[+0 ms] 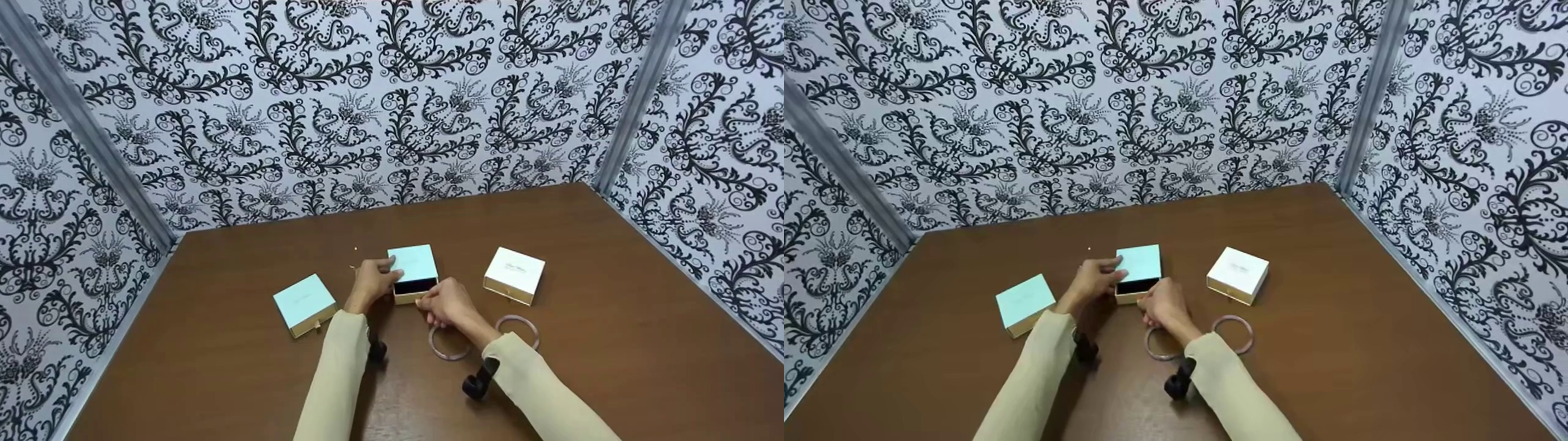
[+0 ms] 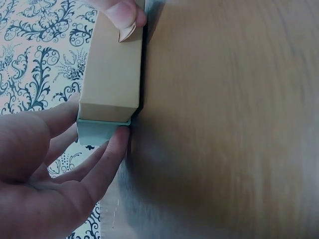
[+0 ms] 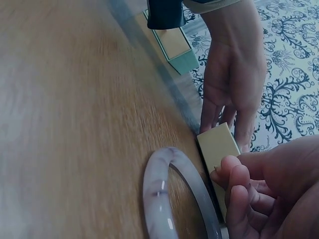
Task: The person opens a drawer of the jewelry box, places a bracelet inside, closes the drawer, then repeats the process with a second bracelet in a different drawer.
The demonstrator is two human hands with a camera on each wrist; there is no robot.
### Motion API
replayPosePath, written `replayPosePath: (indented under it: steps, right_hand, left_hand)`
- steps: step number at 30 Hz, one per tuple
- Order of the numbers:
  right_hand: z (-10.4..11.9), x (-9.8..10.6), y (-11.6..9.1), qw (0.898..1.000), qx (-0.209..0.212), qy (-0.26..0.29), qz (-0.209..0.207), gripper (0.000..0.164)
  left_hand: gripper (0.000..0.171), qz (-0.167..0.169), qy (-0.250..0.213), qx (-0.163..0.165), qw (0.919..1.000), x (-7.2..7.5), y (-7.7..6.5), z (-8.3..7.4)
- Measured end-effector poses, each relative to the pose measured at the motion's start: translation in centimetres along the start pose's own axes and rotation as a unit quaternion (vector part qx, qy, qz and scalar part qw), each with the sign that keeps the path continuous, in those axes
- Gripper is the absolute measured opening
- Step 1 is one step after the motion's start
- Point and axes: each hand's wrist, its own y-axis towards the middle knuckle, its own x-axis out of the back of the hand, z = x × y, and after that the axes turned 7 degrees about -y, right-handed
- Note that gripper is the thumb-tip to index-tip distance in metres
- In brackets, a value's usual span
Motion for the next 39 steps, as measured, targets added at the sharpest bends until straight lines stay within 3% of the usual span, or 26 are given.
replayPosePath:
  steps: [21,39]
  right_hand:
    - [-0.1,0.4,-1.8,1.000,0.017,-0.001,0.018,0.014]
    - [-0.4,0.5,-2.5,0.999,0.030,-0.011,0.017,0.014]
  left_hand:
    - [0.044,0.000,-0.007,0.018,0.9998,0.1,0.1,0.0]
    - [0.042,-0.005,-0.003,0.003,1.0000,-0.1,0.3,0.1]
